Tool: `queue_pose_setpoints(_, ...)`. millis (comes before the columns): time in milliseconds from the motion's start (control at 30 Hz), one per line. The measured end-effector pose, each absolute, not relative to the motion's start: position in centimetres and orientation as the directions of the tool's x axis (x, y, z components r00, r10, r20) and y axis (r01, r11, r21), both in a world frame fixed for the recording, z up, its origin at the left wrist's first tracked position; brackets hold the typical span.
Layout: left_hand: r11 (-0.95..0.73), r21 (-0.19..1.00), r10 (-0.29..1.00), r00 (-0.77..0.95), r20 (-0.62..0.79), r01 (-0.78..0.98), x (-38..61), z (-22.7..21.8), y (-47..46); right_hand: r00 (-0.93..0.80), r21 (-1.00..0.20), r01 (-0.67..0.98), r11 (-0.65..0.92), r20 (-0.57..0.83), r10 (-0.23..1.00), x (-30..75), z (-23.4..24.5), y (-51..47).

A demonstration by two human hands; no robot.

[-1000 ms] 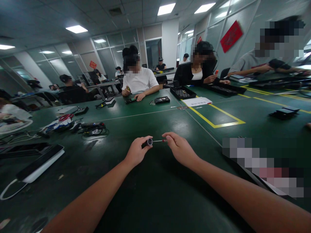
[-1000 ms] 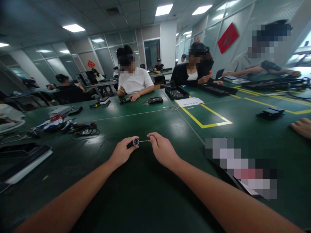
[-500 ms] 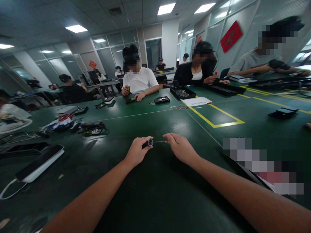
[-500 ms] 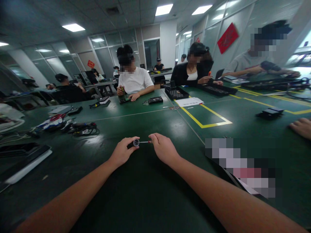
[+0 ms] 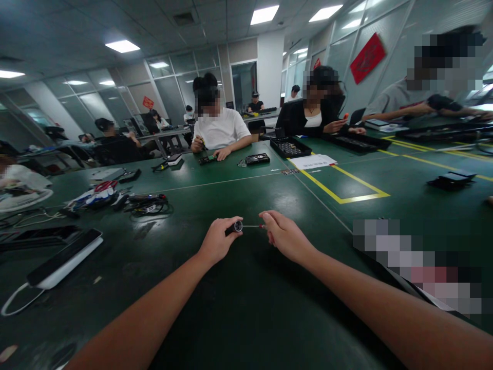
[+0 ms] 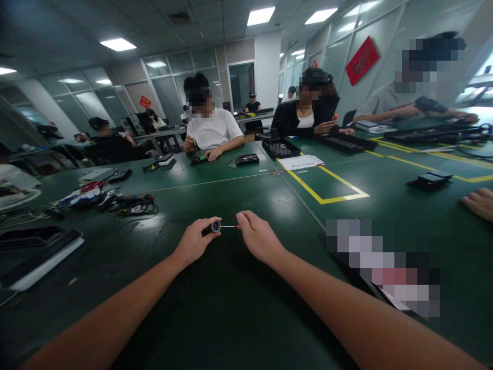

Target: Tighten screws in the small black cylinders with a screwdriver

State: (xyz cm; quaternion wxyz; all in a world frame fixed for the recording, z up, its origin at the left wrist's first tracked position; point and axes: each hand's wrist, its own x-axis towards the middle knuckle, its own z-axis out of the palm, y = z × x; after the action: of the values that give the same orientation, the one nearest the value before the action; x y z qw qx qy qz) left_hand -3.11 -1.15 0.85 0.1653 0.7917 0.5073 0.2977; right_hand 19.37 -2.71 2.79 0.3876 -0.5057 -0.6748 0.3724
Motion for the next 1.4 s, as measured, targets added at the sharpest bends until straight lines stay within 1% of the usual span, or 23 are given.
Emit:
queue_pose_setpoints(133,-0.427,0.563,0.903,0.303,0.303,0.708,-3.0,1.0,-1.2,-0.181,-0.860,0.458,0.227,0.160,0.970,19.3,2.8,-2.7)
queue_pose_setpoints(300,-0.420,0.567,0.906,0.295,0.303,0.708,-3.1,0.8,-1.1,-0.227,-0.812,0.515,0.274,0.179,0.957,19.1,3.5,-3.3)
queue_pose_setpoints(433,-0.419,0.577,0.907,0.288,0.308,0.701,-3.2,0.5,-0.9,-0.245,-0.845,0.443,0.298,0.206,0.947,19.2,3.4,-3.4)
queue_pose_setpoints(600,-0.431,0.574,0.901,0.292,0.321,0.696,-3.0,0.7,-1.0,-0.157,-0.904,0.352,0.243,0.199,0.967,19.2,2.7,-2.9)
queue_pose_setpoints(800,-0.443,0.577,0.895,0.304,0.325,0.687,-2.9,0.8,-1.1,-0.131,-0.898,0.355,0.259,0.226,0.965,19.2,2.4,-2.9)
queue_pose_setpoints(900,-0.444,0.576,0.894,0.302,0.331,0.686,-2.9,0.8,-1.1,-0.105,-0.932,0.253,0.262,0.242,0.964,19.1,2.5,-2.9)
queue_pose_setpoints(1033,-0.478,0.539,0.877,0.347,0.332,0.693,-2.8,0.9,-1.3,-0.042,-0.971,0.096,0.220,0.217,0.975,18.9,2.6,-2.6)
queue_pose_setpoints(1067,-0.493,0.524,0.869,0.362,0.337,0.695,-2.7,0.9,-1.4,-0.020,-0.980,0.050,0.192,0.191,0.981,18.9,2.6,-2.4)
queue_pose_setpoints(1133,-0.521,0.488,0.852,0.386,0.355,0.701,-2.6,0.9,-1.6,0.023,-0.993,-0.077,0.088,0.086,0.996,18.9,2.4,-2.1)
queue_pose_setpoints(1200,-0.531,0.461,0.843,0.386,0.375,0.712,-2.5,0.9,-1.8,0.056,-0.981,-0.191,-0.023,-0.034,0.998,19.0,2.2,-1.7)
queue_pose_setpoints(1233,-0.528,0.455,0.843,0.379,0.381,0.718,-2.4,1.0,-1.8,0.074,-0.973,-0.226,-0.046,-0.064,0.995,19.1,2.1,-1.6)
queue_pose_setpoints(1300,-0.516,0.455,0.849,0.364,0.383,0.726,-2.3,1.0,-1.9,0.110,-0.968,-0.248,-0.029,-0.058,0.992,19.3,2.0,-1.4)
queue_pose_setpoints(1400,-0.504,0.462,0.856,0.354,0.376,0.730,-2.3,1.0,-1.8,0.123,-0.976,-0.211,0.057,0.031,0.992,19.3,2.0,-1.4)
